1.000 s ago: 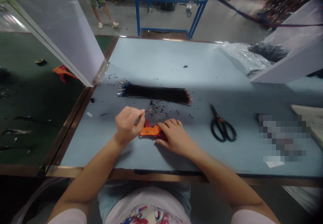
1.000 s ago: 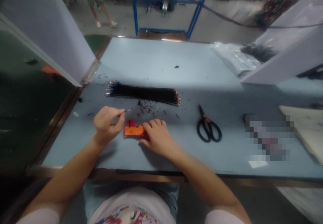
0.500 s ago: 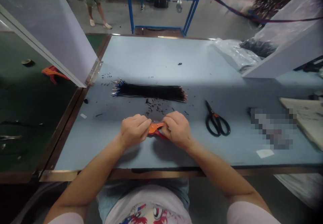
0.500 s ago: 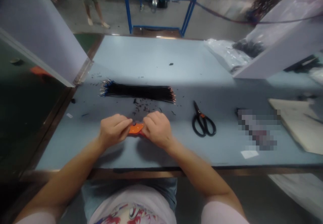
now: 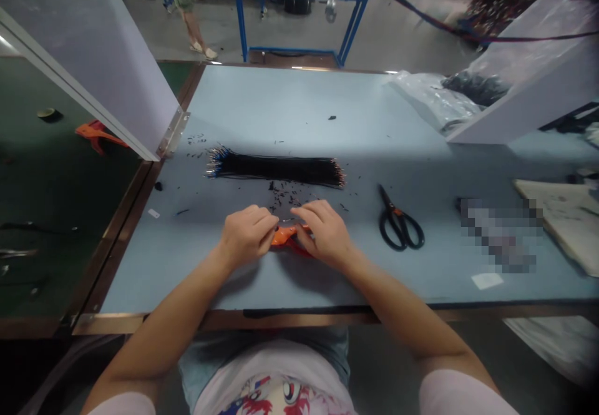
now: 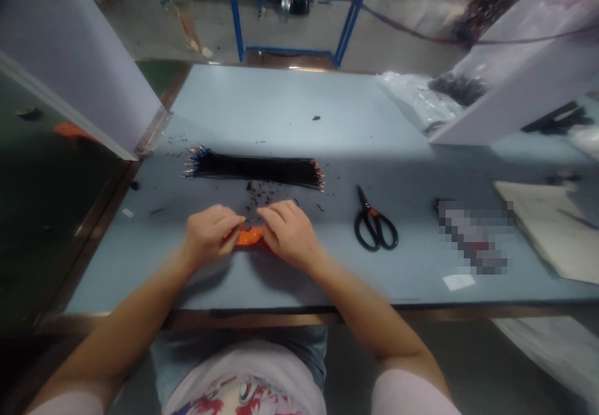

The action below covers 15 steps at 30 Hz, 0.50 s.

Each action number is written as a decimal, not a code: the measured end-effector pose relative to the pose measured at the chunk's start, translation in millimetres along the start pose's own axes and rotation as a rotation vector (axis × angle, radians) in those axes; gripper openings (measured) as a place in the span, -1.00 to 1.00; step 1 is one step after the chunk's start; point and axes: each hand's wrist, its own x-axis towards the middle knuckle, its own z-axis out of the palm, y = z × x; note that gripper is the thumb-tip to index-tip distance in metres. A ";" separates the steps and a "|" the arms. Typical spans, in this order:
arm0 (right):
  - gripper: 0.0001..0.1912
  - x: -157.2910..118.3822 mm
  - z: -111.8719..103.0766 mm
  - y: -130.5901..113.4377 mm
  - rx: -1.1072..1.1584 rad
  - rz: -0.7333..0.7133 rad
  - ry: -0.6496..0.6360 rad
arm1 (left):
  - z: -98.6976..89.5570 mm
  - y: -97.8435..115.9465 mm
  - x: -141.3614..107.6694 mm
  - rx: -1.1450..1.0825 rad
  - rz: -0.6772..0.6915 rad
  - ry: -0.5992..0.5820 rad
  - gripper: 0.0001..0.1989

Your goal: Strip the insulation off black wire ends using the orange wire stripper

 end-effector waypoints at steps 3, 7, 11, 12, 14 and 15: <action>-0.82 -0.4 -0.1 1.0 -0.033 -0.029 -0.033 | 1.3 2.5 -0.8 0.003 0.027 -0.018 -0.90; -0.83 -1.0 2.4 0.6 -0.113 -0.031 -0.079 | 2.2 5.5 -1.6 -0.011 0.049 -0.065 -0.89; -0.83 -0.7 4.7 -3.6 -0.175 -0.041 -0.077 | 3.0 11.2 0.9 -0.019 0.070 -0.089 -0.84; -0.84 -0.3 3.4 -3.1 -0.180 -0.035 -0.062 | 2.5 11.0 1.8 -0.027 0.077 -0.087 -0.83; -0.85 0.8 -3.3 2.3 -0.184 0.010 -0.008 | -0.3 6.1 3.1 -0.048 0.070 -0.057 -0.83; -0.86 1.6 -8.2 7.6 -0.192 0.061 0.048 | -2.7 1.4 3.4 -0.067 0.039 -0.022 -0.84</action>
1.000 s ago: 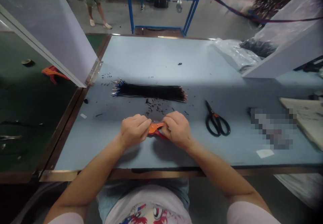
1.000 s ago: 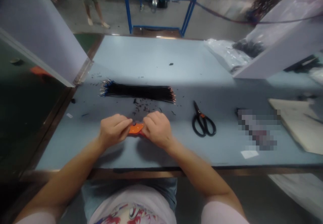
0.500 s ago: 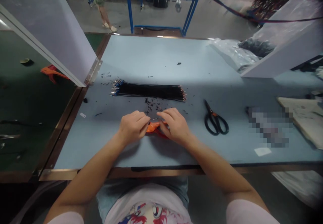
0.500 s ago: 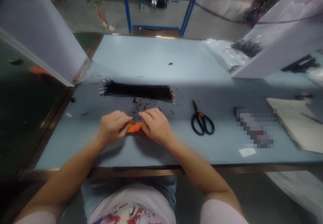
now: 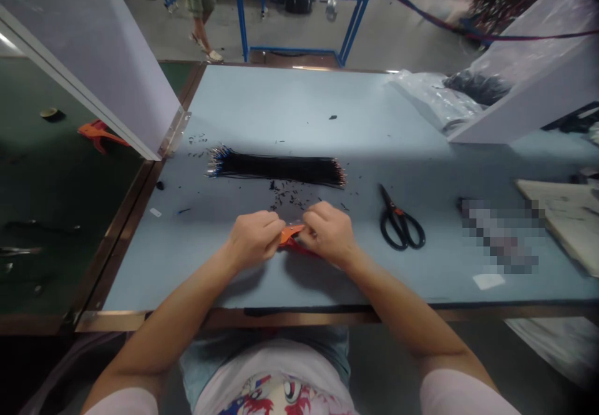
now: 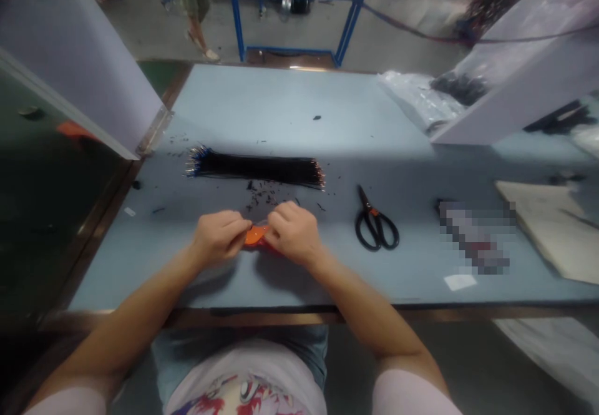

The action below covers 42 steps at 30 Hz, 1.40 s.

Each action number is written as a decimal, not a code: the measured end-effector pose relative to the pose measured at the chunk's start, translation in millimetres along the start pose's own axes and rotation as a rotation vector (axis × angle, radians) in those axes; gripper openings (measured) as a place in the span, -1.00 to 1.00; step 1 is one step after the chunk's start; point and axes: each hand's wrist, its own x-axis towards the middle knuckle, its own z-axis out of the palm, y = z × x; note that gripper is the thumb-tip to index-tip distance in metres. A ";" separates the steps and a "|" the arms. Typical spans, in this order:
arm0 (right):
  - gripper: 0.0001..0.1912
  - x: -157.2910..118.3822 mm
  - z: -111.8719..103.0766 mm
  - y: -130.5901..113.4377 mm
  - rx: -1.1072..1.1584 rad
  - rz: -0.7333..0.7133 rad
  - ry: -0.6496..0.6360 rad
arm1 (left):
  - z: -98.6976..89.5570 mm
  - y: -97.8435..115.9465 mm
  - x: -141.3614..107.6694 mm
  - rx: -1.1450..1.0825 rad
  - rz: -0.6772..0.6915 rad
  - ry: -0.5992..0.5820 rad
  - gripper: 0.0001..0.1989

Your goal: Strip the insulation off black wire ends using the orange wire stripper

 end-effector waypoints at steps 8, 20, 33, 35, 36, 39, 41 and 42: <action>-0.85 5.3 0.6 41.6 -0.167 0.332 -0.075 | -17.8 -31.6 1.1 -0.510 -0.639 0.437 -0.92; -0.59 -5.8 1.5 -17.3 -0.004 0.047 -0.573 | -6.4 -42.9 1.1 -0.888 -0.967 0.691 -0.88; -0.74 -23.8 8.0 -23.7 -0.218 -0.074 -0.600 | -8.3 -41.3 4.8 -1.018 -1.103 0.749 -0.85; -0.79 -28.0 14.5 -18.8 -0.225 -0.138 -0.573 | -8.4 -41.6 4.7 -1.042 -1.101 0.739 -0.85; -0.81 -28.7 17.5 -16.8 -0.226 -0.173 -0.557 | -8.6 -42.0 4.5 -1.057 -1.102 0.739 -0.84; -0.81 -25.0 20.6 -13.3 -0.232 -0.237 -0.467 | -10.1 -42.9 3.9 -1.088 -1.102 0.755 -0.82; -0.76 -20.0 17.4 -10.7 -0.216 -0.222 -0.406 | -12.4 -42.6 3.7 -1.098 -1.101 0.770 -0.80; -0.72 -17.6 15.1 -8.2 -0.188 -0.192 -0.392 | -13.9 -42.4 3.6 -1.105 -1.099 0.777 -0.80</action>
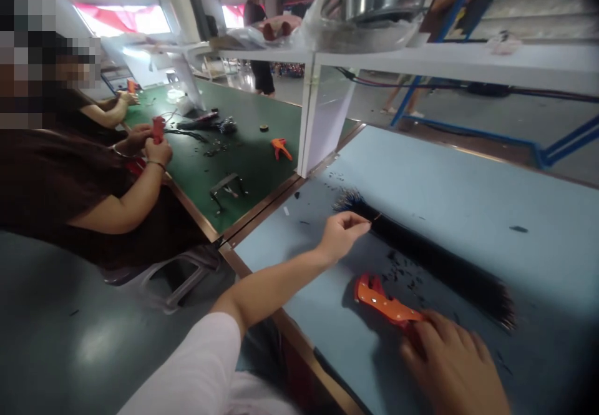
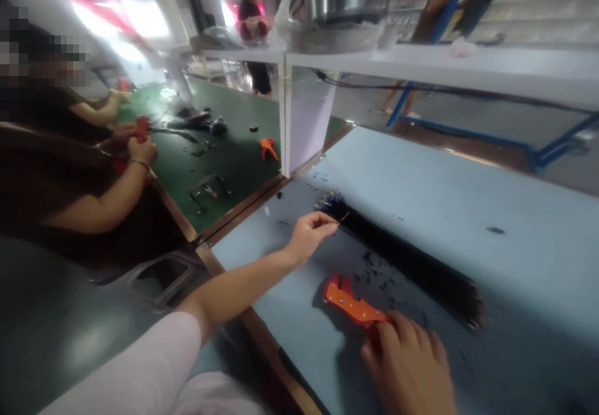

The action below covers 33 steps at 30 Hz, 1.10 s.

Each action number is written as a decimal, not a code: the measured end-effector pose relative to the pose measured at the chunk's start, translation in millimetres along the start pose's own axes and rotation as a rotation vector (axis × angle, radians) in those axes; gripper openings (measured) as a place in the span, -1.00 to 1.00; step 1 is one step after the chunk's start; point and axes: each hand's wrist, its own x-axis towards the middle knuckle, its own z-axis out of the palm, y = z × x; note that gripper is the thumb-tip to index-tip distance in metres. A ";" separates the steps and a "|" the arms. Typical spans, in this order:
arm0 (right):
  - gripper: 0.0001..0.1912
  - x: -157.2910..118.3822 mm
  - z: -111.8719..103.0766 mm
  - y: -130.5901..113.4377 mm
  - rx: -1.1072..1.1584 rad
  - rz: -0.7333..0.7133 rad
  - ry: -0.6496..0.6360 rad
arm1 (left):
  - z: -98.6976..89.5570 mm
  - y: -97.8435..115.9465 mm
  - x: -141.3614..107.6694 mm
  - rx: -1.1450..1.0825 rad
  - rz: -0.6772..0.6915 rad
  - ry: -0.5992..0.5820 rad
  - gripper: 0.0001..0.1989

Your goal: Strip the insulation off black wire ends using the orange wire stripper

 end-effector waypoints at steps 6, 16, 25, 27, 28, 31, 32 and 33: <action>-0.60 -2.3 4.2 26.8 0.656 0.502 -0.025 | -0.1 0.8 -0.2 -0.018 -0.006 0.034 -0.82; -0.59 12.1 -1.9 -1.3 1.870 0.681 -0.121 | 8.4 -15.2 -11.7 0.223 -0.069 -0.106 -0.90; -0.65 8.7 -6.1 -3.5 2.311 0.390 -0.188 | 18.6 -16.7 -33.1 0.330 0.023 -0.314 -0.84; -0.61 7.8 -8.1 -3.8 2.335 0.337 -0.220 | 21.4 -18.0 -40.4 0.352 0.059 -0.368 -0.86; -0.60 7.4 -9.0 -4.1 2.349 0.312 -0.238 | 22.2 -19.3 -43.3 0.358 0.076 -0.391 -0.88; -0.62 5.6 -12.0 -6.5 2.394 0.264 -0.271 | 22.5 -23.7 -49.6 0.345 0.093 -0.465 -0.92; -0.63 4.9 -13.1 -7.7 2.402 0.251 -0.282 | 22.4 -25.0 -51.2 0.336 0.088 -0.488 -0.92; -0.64 4.2 -14.1 -8.9 2.406 0.241 -0.295 | 22.3 -26.1 -52.6 0.326 0.081 -0.507 -0.92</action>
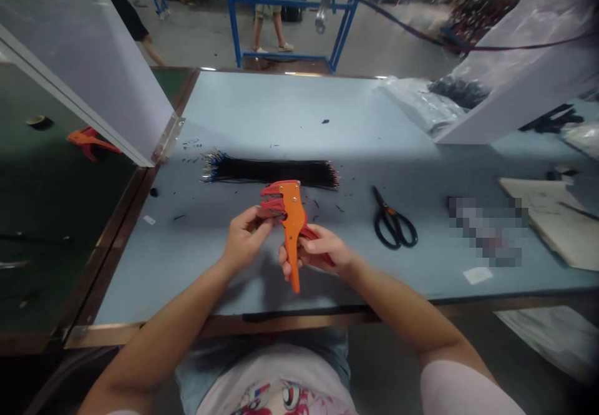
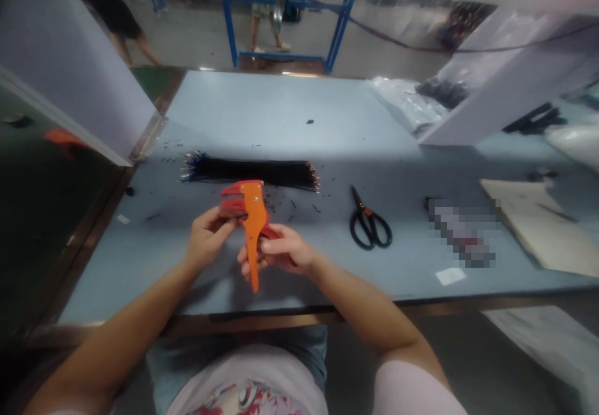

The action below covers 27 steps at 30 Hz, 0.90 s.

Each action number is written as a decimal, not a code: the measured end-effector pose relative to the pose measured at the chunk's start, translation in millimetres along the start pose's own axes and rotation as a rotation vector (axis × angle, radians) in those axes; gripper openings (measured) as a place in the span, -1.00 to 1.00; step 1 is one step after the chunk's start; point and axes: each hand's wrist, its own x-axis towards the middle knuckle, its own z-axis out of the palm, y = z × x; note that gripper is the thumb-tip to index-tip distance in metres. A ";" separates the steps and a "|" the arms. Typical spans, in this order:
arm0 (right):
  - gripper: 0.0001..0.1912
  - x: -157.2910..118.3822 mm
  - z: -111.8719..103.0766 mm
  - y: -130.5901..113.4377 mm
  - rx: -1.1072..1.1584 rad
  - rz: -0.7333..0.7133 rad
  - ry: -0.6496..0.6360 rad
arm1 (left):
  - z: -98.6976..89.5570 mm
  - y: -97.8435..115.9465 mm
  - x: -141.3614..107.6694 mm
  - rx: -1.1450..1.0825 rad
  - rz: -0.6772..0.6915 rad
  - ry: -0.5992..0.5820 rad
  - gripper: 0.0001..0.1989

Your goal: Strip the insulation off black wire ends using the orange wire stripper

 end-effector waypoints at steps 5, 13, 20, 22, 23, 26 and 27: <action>-0.58 -1.7 4.1 2.6 0.003 0.015 -0.012 | 3.9 -1.0 -3.3 -0.071 -0.033 -0.029 -0.91; -0.61 -2.4 1.9 4.3 0.001 0.014 -0.041 | 6.3 0.6 -3.5 -0.187 -0.032 -0.057 -0.90; -0.45 -0.6 0.5 0.4 0.029 0.081 -0.039 | 9.6 3.8 -2.5 -0.310 -0.114 -0.029 -0.89; -0.38 -0.1 -0.3 -0.1 0.009 0.115 -0.032 | 9.1 3.5 -2.1 -0.333 -0.127 -0.031 -0.88; -0.36 -0.1 -0.6 -0.1 0.003 0.125 -0.031 | 8.7 3.5 -2.0 -0.336 -0.133 -0.040 -0.88; -0.40 -1.0 -1.3 1.4 0.019 0.139 -0.044 | 7.8 3.6 -2.1 -0.323 -0.153 -0.073 -0.85; -0.42 -1.5 -1.4 2.2 0.031 0.137 -0.050 | 7.8 3.7 -2.2 -0.318 -0.156 -0.076 -0.84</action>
